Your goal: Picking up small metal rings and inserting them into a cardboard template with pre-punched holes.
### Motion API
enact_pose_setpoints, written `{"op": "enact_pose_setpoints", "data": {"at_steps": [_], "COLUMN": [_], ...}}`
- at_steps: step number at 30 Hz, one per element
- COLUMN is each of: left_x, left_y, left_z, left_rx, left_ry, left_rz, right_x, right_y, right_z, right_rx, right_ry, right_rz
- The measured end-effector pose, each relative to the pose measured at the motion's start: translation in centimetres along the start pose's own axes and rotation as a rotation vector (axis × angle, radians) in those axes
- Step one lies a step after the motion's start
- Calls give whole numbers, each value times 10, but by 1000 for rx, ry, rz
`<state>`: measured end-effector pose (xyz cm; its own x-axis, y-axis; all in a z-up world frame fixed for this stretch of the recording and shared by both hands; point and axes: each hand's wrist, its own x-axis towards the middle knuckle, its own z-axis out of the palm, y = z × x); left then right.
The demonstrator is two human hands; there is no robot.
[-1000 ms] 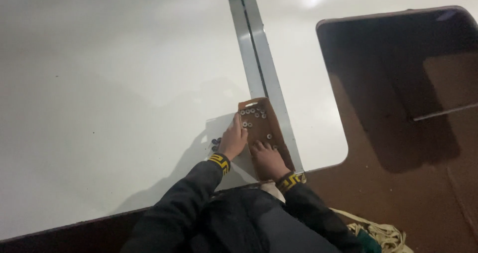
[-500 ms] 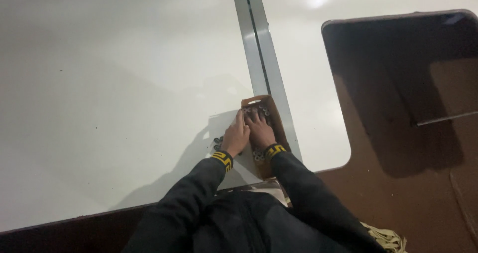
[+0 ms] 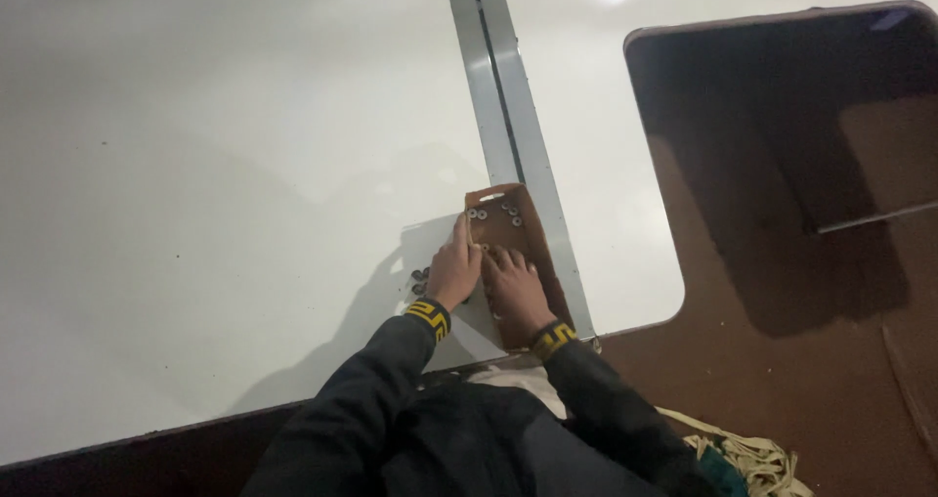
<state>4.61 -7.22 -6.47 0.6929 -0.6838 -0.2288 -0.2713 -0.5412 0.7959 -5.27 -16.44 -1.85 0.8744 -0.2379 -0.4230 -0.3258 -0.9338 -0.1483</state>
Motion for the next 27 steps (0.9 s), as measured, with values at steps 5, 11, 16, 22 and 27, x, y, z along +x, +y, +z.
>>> {"op": "enact_pose_setpoints", "data": {"at_steps": [5, 11, 16, 22, 27], "left_x": [19, 20, 11, 2, 3], "left_y": [-23, -23, -14, -2, -3], "left_z": [21, 20, 11, -5, -5], "left_rx": [90, 133, 112, 127, 121], "left_ry": [19, 8, -27, -48, -65], "left_rz": [0, 3, -24, -30, -25], "right_x": [54, 68, 43, -19, -10], "right_y": [10, 12, 2, -6, 1], "right_z": [-1, 7, 4, 2, 0], "right_rx": [22, -31, -87, -150, 15], "right_ry": [79, 53, 6, -160, -27], "right_rz": [-2, -30, -25, -4, -11]}}
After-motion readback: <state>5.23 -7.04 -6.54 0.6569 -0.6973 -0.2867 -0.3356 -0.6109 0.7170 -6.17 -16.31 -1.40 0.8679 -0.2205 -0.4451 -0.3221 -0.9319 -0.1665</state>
